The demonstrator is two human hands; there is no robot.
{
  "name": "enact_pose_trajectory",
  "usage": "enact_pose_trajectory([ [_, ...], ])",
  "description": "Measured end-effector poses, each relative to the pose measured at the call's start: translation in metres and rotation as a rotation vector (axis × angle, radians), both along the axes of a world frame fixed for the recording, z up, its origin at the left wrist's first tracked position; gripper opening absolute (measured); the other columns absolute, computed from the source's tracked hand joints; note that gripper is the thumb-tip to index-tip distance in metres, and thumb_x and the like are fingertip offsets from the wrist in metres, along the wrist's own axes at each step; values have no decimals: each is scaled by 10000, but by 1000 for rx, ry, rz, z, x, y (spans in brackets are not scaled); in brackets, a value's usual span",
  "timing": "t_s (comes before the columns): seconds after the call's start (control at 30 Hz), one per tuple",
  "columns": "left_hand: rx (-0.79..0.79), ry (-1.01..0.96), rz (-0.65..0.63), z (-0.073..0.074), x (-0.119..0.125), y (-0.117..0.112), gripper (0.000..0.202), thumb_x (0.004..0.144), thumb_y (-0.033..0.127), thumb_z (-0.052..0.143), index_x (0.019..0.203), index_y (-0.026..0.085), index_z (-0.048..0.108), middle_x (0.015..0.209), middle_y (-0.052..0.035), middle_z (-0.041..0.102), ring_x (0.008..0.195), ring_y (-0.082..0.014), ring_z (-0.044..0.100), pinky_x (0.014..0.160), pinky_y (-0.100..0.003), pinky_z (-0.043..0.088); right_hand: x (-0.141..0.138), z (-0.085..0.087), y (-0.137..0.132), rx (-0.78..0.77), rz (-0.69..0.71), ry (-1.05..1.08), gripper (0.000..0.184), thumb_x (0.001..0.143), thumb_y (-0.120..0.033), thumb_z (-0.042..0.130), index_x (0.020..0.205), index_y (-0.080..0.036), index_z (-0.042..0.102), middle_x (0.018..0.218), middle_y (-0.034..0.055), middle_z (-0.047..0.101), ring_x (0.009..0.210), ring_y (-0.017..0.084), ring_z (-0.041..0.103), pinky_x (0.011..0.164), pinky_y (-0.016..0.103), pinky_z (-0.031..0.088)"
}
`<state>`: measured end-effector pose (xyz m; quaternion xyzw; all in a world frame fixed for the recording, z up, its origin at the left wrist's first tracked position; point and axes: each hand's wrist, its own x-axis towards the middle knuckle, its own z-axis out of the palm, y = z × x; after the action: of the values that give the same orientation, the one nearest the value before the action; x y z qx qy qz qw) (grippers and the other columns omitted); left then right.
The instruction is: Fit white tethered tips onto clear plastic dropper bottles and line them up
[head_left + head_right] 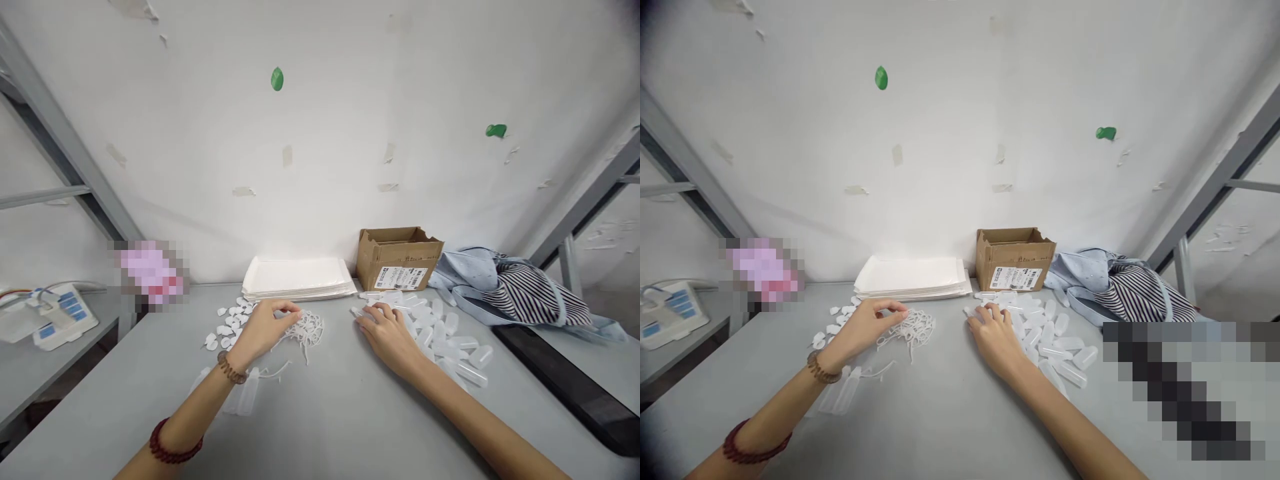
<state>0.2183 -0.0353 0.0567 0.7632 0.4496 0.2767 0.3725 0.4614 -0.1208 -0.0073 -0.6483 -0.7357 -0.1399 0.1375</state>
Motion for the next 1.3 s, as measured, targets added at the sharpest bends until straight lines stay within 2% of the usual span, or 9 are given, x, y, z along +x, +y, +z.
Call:
enact_pose_trajectory([
  [0.07,-93,-98,38,1,-3,2,236,762,394,620,798,182,719,840,-50,714,728,-209,611,673,-324,452,0,-1,1,7,7,5,261,884,-71,460,939,-178,692,1058,144,663,1047,338,505,806,471,376],
  [0.17,-208,-263,80,-1,-6,3,254,736,404,678,846,181,727,913,-65,720,857,-217,619,733,-310,462,1,-1,2,36,17,34,270,892,-66,437,894,-180,682,944,129,681,989,304,530,809,446,359],
  [0.33,-342,-565,67,0,-9,5,205,724,346,729,825,169,731,977,-77,715,1026,-214,594,855,-295,466,1,4,-2,117,40,142,257,926,-111,385,873,-190,623,860,83,676,893,238,558,772,362,372],
  [0.5,-454,-855,67,4,-10,8,126,761,252,712,838,153,703,967,-59,720,1044,-187,620,996,-320,444,-8,13,-12,196,70,254,181,943,-165,372,916,-201,547,868,61,668,819,206,600,749,336,420],
  [0.77,-538,-1123,90,9,-12,9,52,859,175,612,854,177,663,1000,-8,699,1076,-130,613,1025,-255,452,-16,14,-17,233,127,384,135,939,-206,401,1008,-202,518,913,72,679,842,230,620,761,378,470],
  [0.9,-588,-1146,72,8,-12,5,89,872,147,588,857,168,673,976,-13,699,1047,-129,627,989,-238,484,-21,14,-19,196,118,521,156,928,-258,429,1040,-204,524,990,89,681,907,248,627,749,382,506],
  [1.1,-619,-1098,9,6,-9,-7,48,831,174,650,846,150,689,937,-36,715,1004,-149,645,959,-254,497,-40,29,-35,-7,147,842,182,903,-311,504,1051,-213,543,1007,64,673,928,210,646,790,341,539],
  [1.2,-513,-929,-67,5,-5,-19,74,801,232,689,829,163,690,910,-31,728,975,-155,652,929,-254,496,-47,33,-43,-33,211,994,179,888,-316,546,1044,-229,549,1016,43,655,944,185,643,844,321,531],
  [1.3,-275,-610,-159,3,1,-33,78,790,254,691,813,180,696,919,-38,734,952,-179,653,875,-275,503,-52,33,-48,-66,269,1107,191,889,-308,557,1068,-246,535,1027,33,640,975,172,637,865,307,530],
])
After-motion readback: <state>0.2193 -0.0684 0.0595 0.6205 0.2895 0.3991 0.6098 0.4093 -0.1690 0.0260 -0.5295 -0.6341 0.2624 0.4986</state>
